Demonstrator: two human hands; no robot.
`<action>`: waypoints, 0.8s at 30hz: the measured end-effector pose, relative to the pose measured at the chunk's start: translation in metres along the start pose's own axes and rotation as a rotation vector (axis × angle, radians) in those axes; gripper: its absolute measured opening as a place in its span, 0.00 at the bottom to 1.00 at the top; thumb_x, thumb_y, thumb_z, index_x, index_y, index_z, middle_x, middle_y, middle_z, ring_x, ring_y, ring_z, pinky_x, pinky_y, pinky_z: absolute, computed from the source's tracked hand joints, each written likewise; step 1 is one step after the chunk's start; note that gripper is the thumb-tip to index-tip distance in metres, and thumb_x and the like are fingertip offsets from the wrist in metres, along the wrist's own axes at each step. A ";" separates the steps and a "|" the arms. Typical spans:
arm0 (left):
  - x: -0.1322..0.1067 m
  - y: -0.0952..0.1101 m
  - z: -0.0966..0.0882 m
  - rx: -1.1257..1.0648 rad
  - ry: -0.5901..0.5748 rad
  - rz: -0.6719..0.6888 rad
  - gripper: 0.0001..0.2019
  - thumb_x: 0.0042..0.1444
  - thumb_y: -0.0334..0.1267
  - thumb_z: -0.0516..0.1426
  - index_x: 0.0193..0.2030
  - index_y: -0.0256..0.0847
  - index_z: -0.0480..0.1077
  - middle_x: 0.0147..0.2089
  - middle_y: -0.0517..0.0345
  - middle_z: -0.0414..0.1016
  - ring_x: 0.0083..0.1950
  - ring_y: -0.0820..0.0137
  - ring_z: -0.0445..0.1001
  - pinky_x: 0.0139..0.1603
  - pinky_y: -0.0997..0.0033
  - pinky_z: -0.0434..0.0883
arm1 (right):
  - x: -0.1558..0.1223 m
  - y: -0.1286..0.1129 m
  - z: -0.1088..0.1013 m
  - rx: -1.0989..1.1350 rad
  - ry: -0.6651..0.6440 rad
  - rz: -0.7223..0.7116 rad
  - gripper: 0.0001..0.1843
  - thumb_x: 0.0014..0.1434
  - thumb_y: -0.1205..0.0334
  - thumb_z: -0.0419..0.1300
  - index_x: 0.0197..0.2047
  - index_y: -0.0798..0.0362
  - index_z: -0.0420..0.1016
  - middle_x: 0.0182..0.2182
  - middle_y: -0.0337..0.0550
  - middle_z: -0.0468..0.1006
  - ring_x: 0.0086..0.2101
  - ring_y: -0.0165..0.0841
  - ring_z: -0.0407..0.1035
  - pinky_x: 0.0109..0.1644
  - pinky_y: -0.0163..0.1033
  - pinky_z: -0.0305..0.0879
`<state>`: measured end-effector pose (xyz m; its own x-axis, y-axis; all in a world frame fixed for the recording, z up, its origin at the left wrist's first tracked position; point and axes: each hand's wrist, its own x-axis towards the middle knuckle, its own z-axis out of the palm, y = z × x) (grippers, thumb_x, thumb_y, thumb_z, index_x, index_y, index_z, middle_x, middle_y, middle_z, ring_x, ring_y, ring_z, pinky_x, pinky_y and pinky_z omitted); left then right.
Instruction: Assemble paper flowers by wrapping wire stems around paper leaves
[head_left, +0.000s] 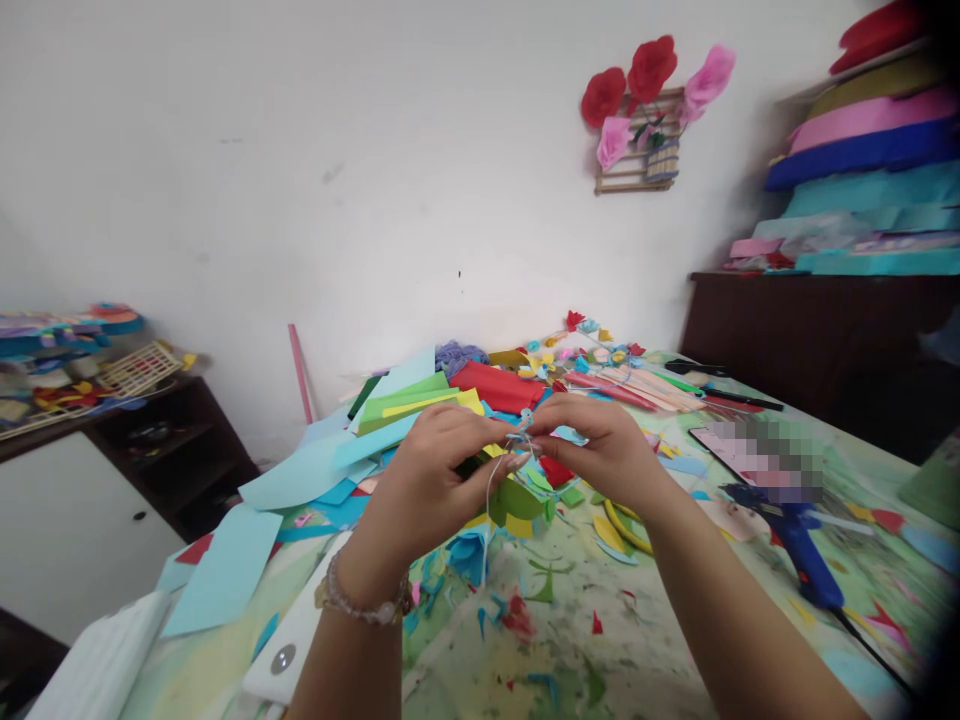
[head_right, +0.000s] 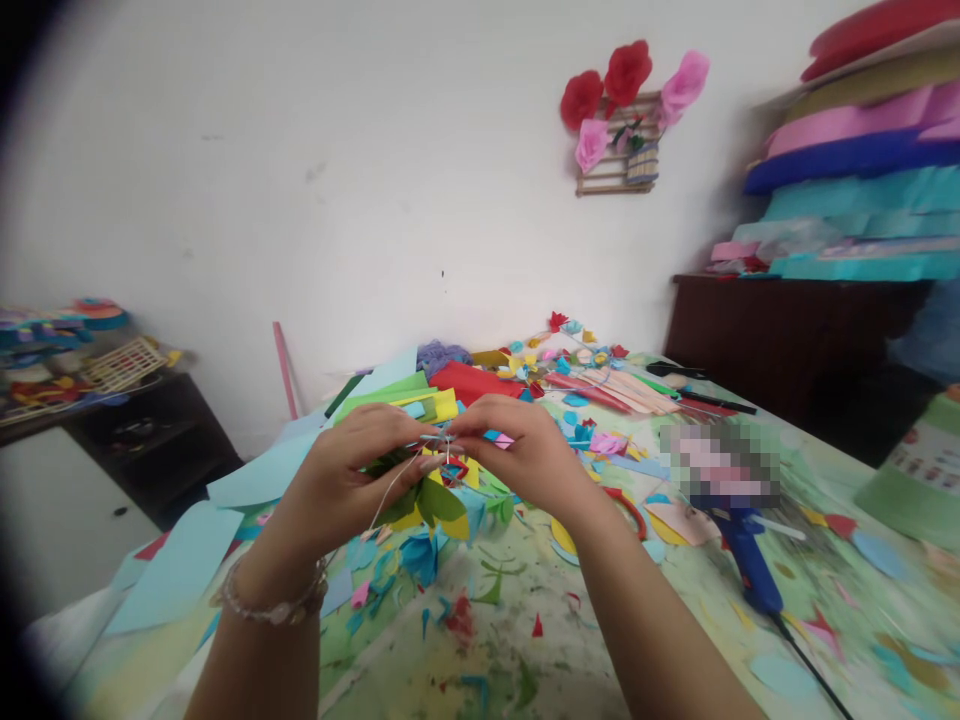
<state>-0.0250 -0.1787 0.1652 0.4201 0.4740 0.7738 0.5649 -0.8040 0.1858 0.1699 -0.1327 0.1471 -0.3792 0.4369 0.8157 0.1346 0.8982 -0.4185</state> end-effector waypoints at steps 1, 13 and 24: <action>0.000 0.001 0.000 0.029 0.010 0.011 0.07 0.56 0.38 0.60 0.41 0.41 0.74 0.35 0.58 0.78 0.38 0.69 0.73 0.46 0.64 0.65 | 0.000 0.000 0.001 -0.016 0.011 -0.012 0.04 0.57 0.64 0.61 0.35 0.51 0.78 0.29 0.41 0.78 0.31 0.30 0.71 0.36 0.36 0.67; 0.001 0.002 0.003 0.056 0.007 0.072 0.08 0.62 0.32 0.53 0.40 0.39 0.74 0.37 0.55 0.78 0.37 0.69 0.73 0.44 0.66 0.65 | 0.000 0.002 -0.003 0.133 -0.059 0.066 0.05 0.54 0.62 0.65 0.37 0.51 0.80 0.29 0.40 0.79 0.30 0.30 0.71 0.35 0.34 0.67; -0.003 0.006 0.003 -0.125 -0.074 -0.070 0.12 0.63 0.41 0.52 0.46 0.42 0.74 0.40 0.54 0.78 0.41 0.67 0.74 0.44 0.66 0.69 | 0.000 0.000 0.000 0.207 0.006 0.146 0.06 0.52 0.60 0.66 0.34 0.51 0.80 0.27 0.40 0.78 0.28 0.28 0.71 0.32 0.34 0.68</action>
<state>-0.0208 -0.1840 0.1624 0.4362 0.5521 0.7106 0.5035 -0.8042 0.3158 0.1701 -0.1327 0.1473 -0.3636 0.5624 0.7426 -0.0026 0.7965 -0.6046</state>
